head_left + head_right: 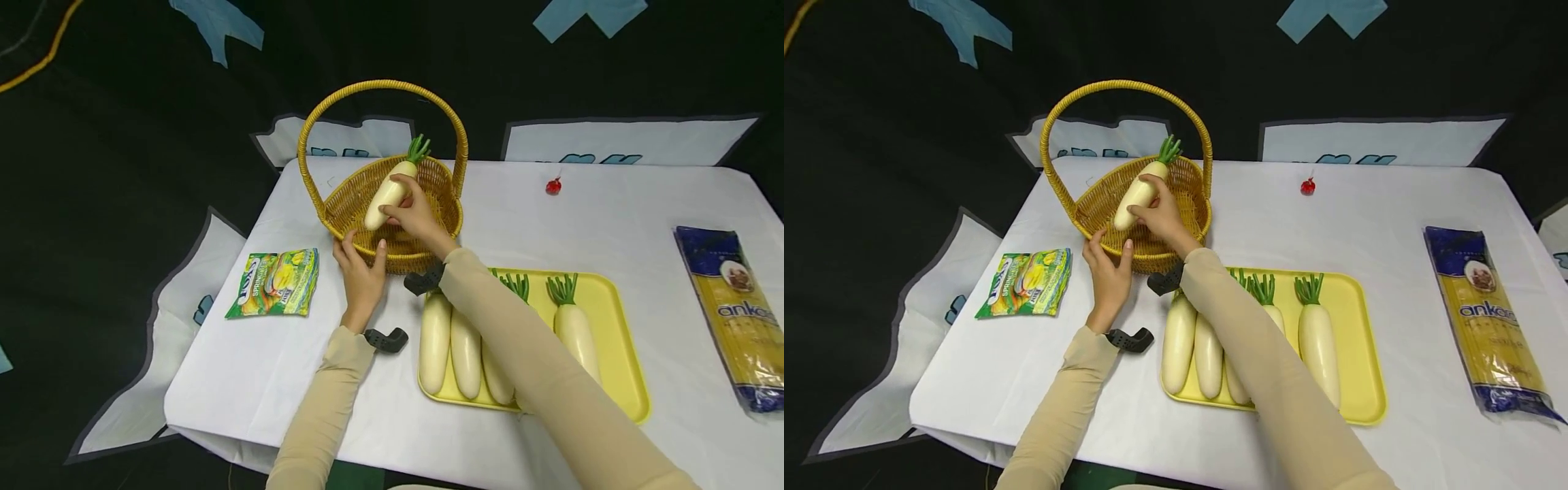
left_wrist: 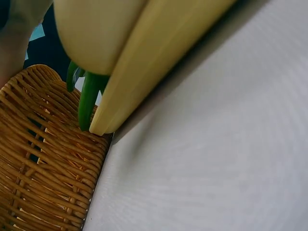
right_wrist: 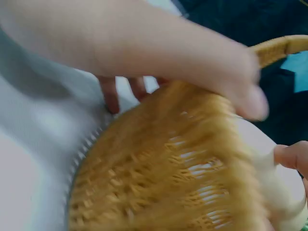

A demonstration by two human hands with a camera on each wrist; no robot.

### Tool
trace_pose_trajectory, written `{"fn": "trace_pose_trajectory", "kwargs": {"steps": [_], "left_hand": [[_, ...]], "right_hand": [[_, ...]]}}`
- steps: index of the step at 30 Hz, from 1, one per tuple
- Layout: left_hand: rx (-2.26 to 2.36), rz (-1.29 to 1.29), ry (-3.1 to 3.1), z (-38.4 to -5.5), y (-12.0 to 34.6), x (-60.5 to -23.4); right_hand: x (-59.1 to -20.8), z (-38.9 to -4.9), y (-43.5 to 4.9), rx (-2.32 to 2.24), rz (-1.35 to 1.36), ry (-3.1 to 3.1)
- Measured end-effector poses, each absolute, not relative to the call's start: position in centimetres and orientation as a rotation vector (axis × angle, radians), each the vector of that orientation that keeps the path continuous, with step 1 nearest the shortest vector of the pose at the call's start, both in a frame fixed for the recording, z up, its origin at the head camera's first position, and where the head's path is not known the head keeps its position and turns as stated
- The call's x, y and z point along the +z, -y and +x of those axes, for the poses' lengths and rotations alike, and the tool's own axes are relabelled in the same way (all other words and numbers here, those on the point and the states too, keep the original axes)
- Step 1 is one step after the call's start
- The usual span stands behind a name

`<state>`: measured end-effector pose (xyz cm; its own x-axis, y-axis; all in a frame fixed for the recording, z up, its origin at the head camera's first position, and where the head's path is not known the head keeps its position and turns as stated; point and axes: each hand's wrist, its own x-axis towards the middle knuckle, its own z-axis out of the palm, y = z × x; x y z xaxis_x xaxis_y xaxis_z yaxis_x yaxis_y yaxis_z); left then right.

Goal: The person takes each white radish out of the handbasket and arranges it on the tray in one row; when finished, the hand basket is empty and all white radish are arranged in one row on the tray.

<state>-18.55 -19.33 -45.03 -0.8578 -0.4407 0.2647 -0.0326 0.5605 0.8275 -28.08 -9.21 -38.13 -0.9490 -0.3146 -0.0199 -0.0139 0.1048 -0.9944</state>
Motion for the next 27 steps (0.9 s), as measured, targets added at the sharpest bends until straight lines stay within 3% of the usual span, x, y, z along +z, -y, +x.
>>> {"fn": "trace_pose_trajectory", "kwargs": {"steps": [6, 14, 20, 27], "left_hand": [[-1.263, 0.385, 2.349, -18.5, 19.7, -45.0], [-1.297, 0.363, 2.343, -18.8, 19.4, -45.2], [-1.311, 0.368, 2.347, -18.8, 19.2, -45.2], [-1.319, 0.348, 2.334, -18.8, 19.2, -45.4]], "right_hand": [[-36.7, -26.9, 6.8, -2.015, -0.292, -1.933], [-34.1, -23.0, 1.9, -1.912, -0.505, -1.765], [-32.6, -19.4, -4.6, -1.665, -0.696, -1.836], [-31.6, -16.9, -14.9, -1.452, -0.7, -2.065]]}}
